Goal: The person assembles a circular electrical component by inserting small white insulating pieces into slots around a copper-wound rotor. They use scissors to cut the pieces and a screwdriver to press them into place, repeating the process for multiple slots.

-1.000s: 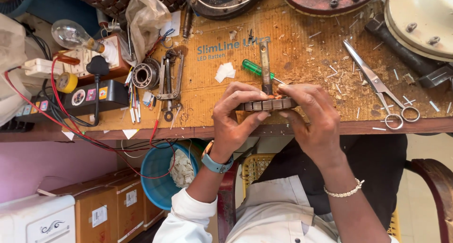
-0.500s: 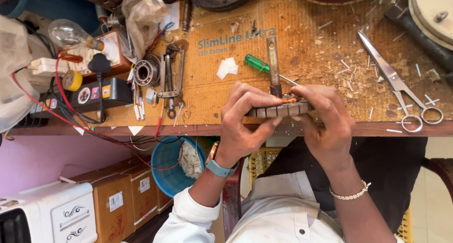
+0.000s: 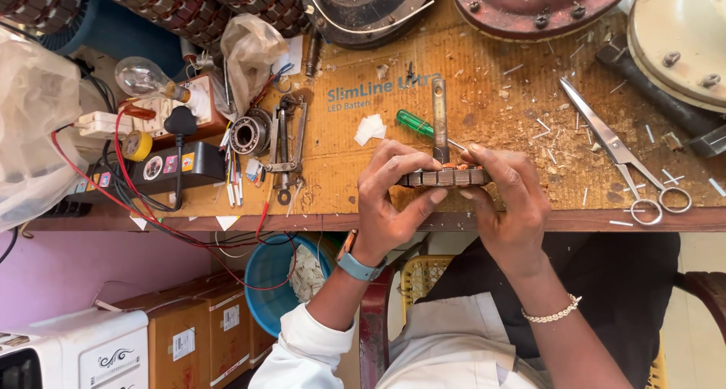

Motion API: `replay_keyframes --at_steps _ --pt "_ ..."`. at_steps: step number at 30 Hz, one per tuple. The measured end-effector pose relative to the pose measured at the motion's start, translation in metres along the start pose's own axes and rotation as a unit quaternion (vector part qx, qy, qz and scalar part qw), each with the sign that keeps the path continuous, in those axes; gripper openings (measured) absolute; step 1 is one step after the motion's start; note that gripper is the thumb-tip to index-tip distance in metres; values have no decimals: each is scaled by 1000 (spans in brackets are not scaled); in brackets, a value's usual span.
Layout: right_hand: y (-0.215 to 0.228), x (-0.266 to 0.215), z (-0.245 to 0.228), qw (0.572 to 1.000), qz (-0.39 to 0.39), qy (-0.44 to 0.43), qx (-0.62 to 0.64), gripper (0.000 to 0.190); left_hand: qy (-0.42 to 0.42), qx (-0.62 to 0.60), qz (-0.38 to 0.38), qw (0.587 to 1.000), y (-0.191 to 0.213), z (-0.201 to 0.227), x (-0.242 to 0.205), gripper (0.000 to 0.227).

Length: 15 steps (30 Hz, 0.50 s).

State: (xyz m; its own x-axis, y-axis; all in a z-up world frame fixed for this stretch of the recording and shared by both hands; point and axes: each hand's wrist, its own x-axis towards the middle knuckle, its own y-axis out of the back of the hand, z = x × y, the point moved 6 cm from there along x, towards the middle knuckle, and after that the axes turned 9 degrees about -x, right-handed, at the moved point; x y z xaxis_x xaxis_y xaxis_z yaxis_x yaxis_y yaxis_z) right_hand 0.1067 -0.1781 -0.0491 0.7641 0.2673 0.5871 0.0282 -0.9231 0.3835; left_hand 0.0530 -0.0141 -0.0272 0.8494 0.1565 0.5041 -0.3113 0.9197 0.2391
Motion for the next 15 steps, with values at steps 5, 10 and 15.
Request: replay_keyframes --at_steps 5,10,15 --pt "-3 -5 6 1000 -16 -4 1 51 6 -3 38 999 -1 -2 -1 29" --pt "1 8 -3 1000 -19 6 13 48 33 -5 19 999 -2 9 6 28" --pt "23 1 -9 997 -38 56 -32 48 -21 63 -39 997 -10 23 3 34"
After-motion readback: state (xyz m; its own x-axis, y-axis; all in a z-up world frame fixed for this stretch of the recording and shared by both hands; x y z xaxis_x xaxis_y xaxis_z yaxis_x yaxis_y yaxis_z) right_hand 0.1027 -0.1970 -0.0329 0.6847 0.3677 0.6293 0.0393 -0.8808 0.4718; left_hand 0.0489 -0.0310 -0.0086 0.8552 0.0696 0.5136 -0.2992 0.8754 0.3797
